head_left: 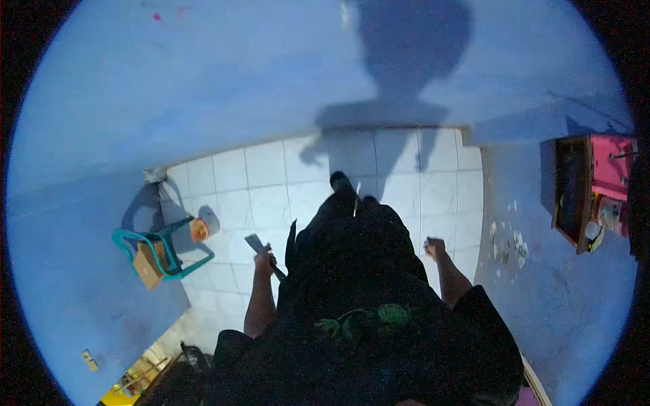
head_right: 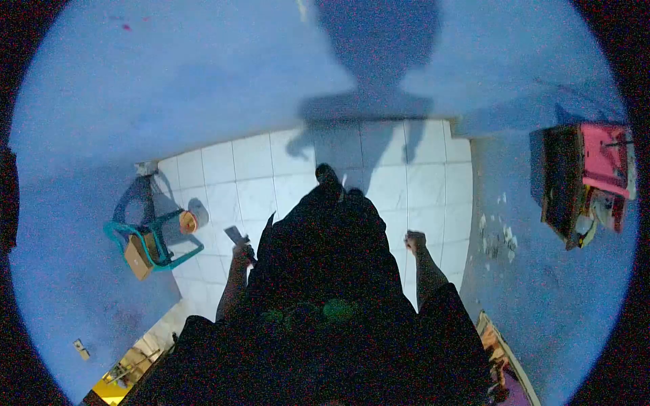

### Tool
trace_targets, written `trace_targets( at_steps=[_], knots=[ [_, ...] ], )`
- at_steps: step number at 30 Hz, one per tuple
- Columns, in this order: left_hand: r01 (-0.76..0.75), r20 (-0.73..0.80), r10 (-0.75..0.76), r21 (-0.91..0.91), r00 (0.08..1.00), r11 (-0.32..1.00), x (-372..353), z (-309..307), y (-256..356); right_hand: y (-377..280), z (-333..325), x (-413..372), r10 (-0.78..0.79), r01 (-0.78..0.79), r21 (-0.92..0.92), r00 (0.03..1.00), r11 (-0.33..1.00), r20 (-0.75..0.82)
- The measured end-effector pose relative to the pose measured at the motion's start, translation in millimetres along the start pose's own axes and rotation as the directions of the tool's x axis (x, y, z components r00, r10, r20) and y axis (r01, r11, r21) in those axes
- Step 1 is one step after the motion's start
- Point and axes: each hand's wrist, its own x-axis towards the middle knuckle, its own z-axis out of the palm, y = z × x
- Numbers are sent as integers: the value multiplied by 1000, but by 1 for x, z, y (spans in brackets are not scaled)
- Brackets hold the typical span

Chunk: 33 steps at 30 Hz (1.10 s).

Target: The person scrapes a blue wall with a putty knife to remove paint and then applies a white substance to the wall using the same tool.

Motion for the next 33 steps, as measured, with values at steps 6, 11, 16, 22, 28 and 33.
trace_targets(
  at_steps=[6,11,16,22,28,33],
  knots=[
    [-56,138,-13,488,990,871,36,-129,-174,-62,124,-37,65,-83,-151,991,985,-121],
    [-83,96,45,435,994,897,-35,-182,-183,-47,164,3,-471,447,-894,796,35,380],
    [-124,-42,155,414,987,902,-91,-47,-87,-2,129,39,-461,589,-592,806,551,373],
    [-125,6,157,638,988,760,-50,-57,-80,-14,111,-56,-188,162,-174,972,971,-144],
    [-138,119,85,580,989,803,-6,-84,-50,42,89,-72,76,-131,354,983,926,166],
    [-106,211,50,261,976,959,53,-143,-18,104,138,-45,33,-302,462,863,834,504]
  ],
)
